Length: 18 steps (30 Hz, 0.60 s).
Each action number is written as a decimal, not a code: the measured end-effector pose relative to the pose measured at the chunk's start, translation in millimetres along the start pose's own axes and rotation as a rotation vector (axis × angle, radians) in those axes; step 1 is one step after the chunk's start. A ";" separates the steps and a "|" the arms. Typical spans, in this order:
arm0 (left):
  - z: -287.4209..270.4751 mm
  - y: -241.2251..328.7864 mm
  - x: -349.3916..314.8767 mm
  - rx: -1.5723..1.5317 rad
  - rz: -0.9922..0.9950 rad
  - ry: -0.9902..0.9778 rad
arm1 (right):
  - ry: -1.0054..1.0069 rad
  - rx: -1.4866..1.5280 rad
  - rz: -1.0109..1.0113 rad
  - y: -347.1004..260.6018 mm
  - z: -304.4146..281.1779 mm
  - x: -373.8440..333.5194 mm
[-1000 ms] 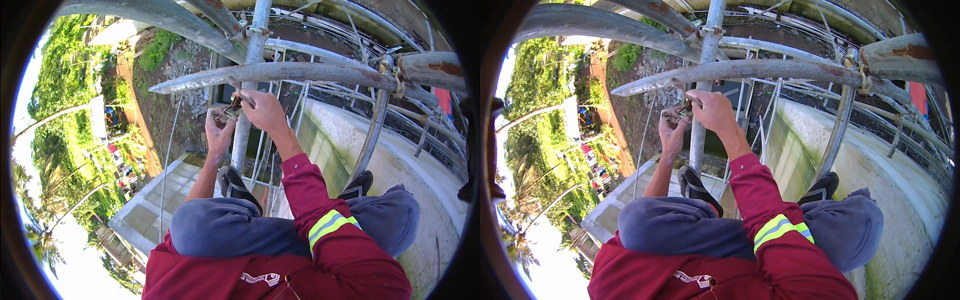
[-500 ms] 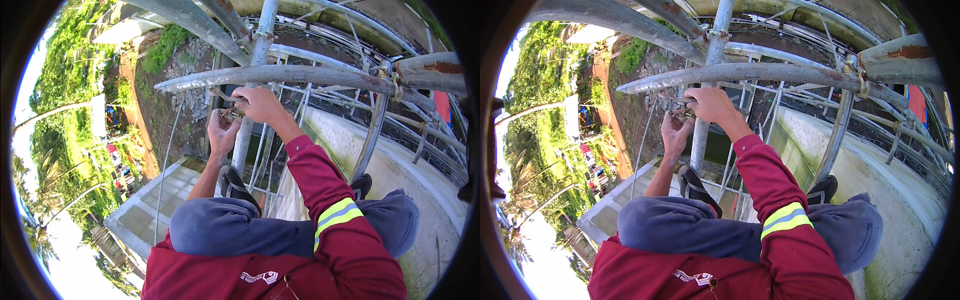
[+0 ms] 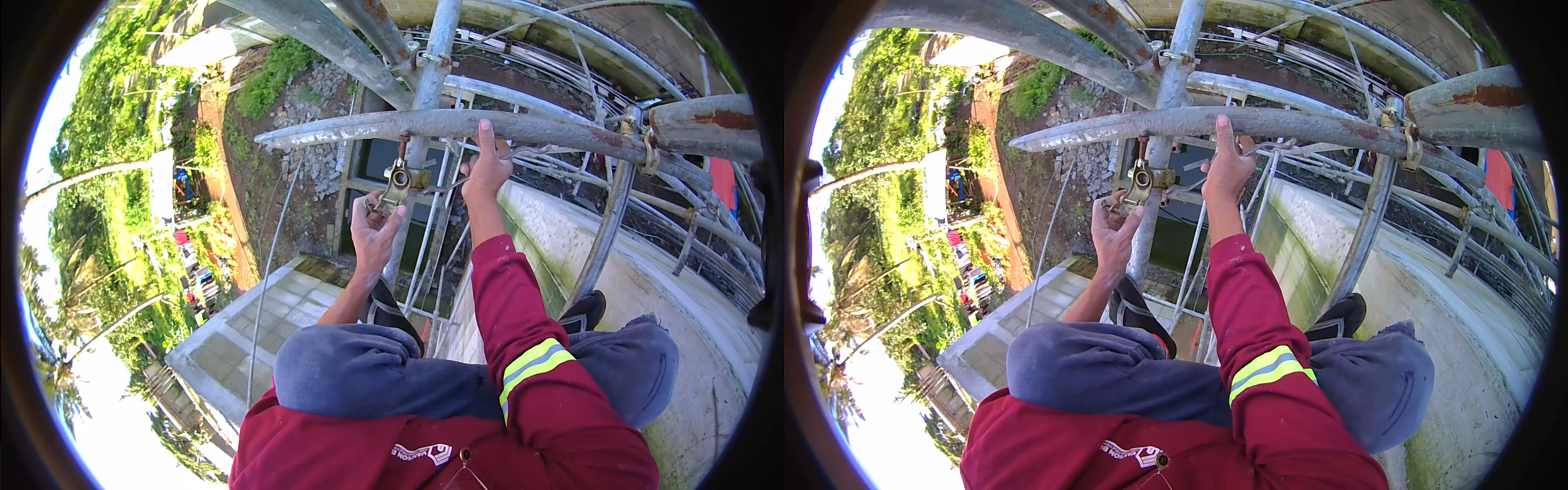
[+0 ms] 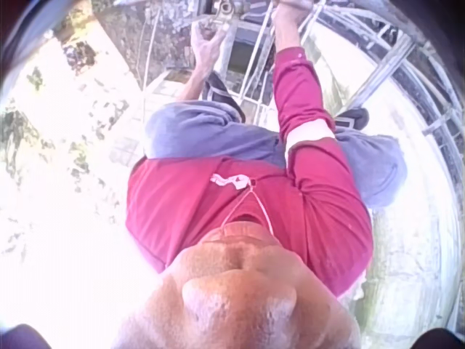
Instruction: The person assembles a metal scaffolding structure by hand-tightening and then securing multiple couplers with a spanner. They move between joints, aligning poles and tightening fasteners to stabilize the frame.
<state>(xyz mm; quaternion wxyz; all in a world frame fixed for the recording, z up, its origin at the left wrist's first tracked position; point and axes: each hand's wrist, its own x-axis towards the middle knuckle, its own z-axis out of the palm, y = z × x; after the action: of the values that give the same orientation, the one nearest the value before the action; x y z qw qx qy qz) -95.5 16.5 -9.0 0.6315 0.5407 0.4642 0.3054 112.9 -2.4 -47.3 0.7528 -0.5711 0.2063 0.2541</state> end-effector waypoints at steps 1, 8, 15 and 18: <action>0.2 -0.1 -1.4 0.001 -0.041 0.005 | -0.016 0.020 0.020 -1.1 1.3 -0.5; -2.5 -6.6 5.2 0.133 -0.073 -0.071 | 0.075 0.012 0.043 -13.3 10.5 7.9; 13.1 -19.1 15.4 0.015 -0.033 0.108 | -0.088 0.275 0.022 -64.3 19.4 -10.8; 24.1 -15.9 27.7 0.018 -0.001 0.131 | -0.099 0.292 0.054 -65.9 17.8 -11.3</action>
<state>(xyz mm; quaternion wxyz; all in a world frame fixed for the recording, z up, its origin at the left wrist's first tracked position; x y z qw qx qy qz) -64.7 27.9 -31.8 0.5949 0.5250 0.5077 0.3357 145.1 -1.4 13.9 0.8299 -0.4367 0.2187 0.2696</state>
